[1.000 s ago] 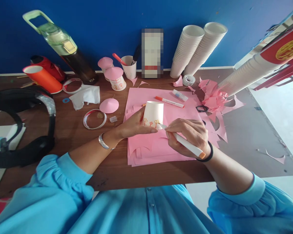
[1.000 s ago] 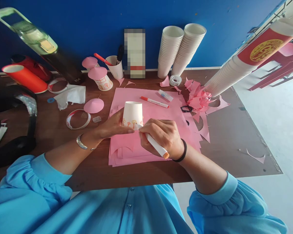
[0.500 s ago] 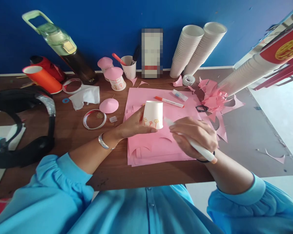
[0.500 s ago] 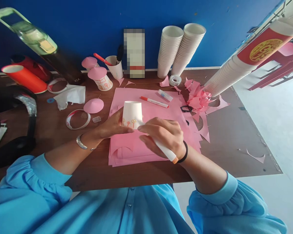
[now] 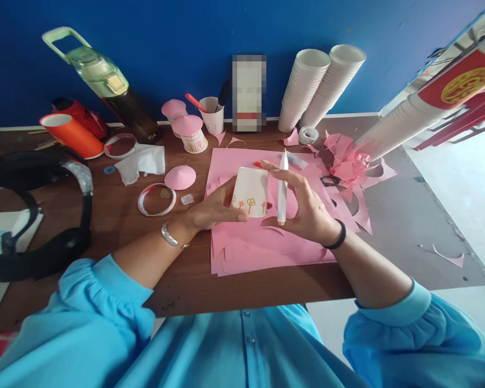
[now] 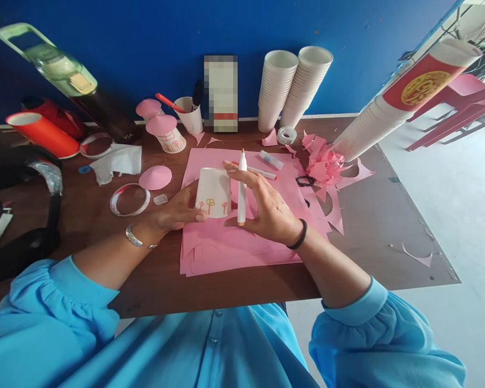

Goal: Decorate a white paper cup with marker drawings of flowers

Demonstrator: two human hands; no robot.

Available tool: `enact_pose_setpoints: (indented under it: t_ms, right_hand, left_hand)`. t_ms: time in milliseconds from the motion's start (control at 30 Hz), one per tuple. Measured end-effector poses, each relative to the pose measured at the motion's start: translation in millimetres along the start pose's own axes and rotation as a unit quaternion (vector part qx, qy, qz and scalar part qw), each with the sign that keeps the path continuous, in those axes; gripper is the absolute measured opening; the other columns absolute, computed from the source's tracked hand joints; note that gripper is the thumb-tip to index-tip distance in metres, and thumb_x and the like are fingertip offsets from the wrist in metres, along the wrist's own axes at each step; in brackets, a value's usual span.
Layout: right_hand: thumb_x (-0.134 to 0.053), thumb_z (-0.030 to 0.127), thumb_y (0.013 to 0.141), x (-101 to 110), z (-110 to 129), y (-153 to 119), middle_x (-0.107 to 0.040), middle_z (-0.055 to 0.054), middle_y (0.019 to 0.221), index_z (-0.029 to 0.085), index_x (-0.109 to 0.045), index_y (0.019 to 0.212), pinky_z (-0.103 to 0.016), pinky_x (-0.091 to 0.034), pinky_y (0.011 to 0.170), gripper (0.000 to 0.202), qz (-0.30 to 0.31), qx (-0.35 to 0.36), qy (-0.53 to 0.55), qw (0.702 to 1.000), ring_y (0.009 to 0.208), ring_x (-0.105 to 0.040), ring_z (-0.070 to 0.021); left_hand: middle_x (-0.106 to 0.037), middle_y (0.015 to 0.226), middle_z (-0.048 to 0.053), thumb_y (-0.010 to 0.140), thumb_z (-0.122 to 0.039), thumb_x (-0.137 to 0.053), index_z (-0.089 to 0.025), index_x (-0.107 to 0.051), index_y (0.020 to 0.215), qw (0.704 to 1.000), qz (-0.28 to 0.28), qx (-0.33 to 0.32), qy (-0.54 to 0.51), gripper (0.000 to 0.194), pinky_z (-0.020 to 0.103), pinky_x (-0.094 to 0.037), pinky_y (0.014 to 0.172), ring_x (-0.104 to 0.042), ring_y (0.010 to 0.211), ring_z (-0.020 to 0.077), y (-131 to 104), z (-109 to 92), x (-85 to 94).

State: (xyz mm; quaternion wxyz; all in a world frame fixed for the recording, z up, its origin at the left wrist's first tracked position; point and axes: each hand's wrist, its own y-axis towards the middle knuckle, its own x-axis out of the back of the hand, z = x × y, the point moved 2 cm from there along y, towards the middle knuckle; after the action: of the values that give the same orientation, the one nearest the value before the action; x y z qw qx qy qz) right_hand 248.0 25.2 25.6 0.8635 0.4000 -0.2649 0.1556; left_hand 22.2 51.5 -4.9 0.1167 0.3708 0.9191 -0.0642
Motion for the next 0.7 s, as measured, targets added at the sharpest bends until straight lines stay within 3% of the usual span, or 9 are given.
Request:
enact_pose_setpoints:
  t_ms: [167, 300, 400, 600, 700]
  right_hand:
    - [-0.083, 0.042, 0.093, 4.9, 4.6, 0.5, -0.066, -0.020, 0.149, 0.026, -0.043, 0.153, -0.055, -0.060, 0.108, 0.075, -0.038, 0.042, -0.099, 0.993, 0.137, -0.067, -0.0352]
    - [-0.079, 0.037, 0.095, 3.5, 11.9, -1.5, -0.065, -0.017, 0.153, 0.029, -0.041, 0.157, -0.060, -0.058, 0.109, 0.072, -0.047, 0.055, -0.201, 0.977, 0.139, -0.066, -0.0377]
    - [-0.076, 0.033, 0.097, 0.3, 15.2, -3.1, -0.064, -0.017, 0.154, 0.029, -0.039, 0.157, -0.059, -0.058, 0.107, 0.071, -0.038, 0.055, -0.215, 0.974, 0.140, -0.065, -0.0379]
    - [-0.076, 0.033, 0.096, 0.2, 13.7, 0.0, -0.063, -0.020, 0.154, 0.026, -0.037, 0.156, -0.061, -0.055, 0.113, 0.072, -0.036, 0.048, -0.153, 0.986, 0.143, -0.063, -0.0369]
    - [-0.076, 0.033, 0.096, -2.4, 11.9, -0.5, -0.064, -0.020, 0.152, 0.025, -0.038, 0.156, -0.061, -0.055, 0.112, 0.072, -0.040, 0.052, -0.158, 0.985, 0.140, -0.065, -0.0369]
  left_hand:
    - [-0.066, 0.144, 0.014, 0.074, -0.050, -0.093, -0.026, -0.064, 0.140, 0.997, -0.020, -0.049, 0.047, 0.076, 0.052, -0.052, 0.111, -0.061, 0.138, 0.0381, 3.4, -3.7, -3.6]
    - [-0.058, 0.152, 0.017, 0.066, -0.053, -0.098, -0.025, -0.057, 0.145, 0.975, -0.093, -0.083, 0.184, 0.094, 0.057, -0.046, 0.119, -0.052, 0.145, 0.0410, 4.9, -3.5, -10.2]
    - [-0.060, 0.149, 0.016, 0.067, -0.051, -0.098, -0.025, -0.056, 0.146, 0.960, -0.123, -0.075, 0.241, 0.094, 0.057, -0.048, 0.116, -0.054, 0.142, 0.0401, 3.9, -3.0, -13.9]
    - [-0.064, 0.145, 0.013, 0.076, -0.051, -0.092, -0.028, -0.057, 0.145, 0.995, -0.032, -0.050, 0.082, 0.081, 0.050, -0.055, 0.109, -0.060, 0.136, 0.0368, 3.0, -1.2, -12.8]
    - [-0.065, 0.145, 0.013, 0.075, -0.047, -0.093, -0.027, -0.057, 0.144, 0.995, -0.027, -0.047, 0.080, 0.081, 0.051, -0.054, 0.110, -0.059, 0.138, 0.0374, 4.6, -1.0, -12.3]
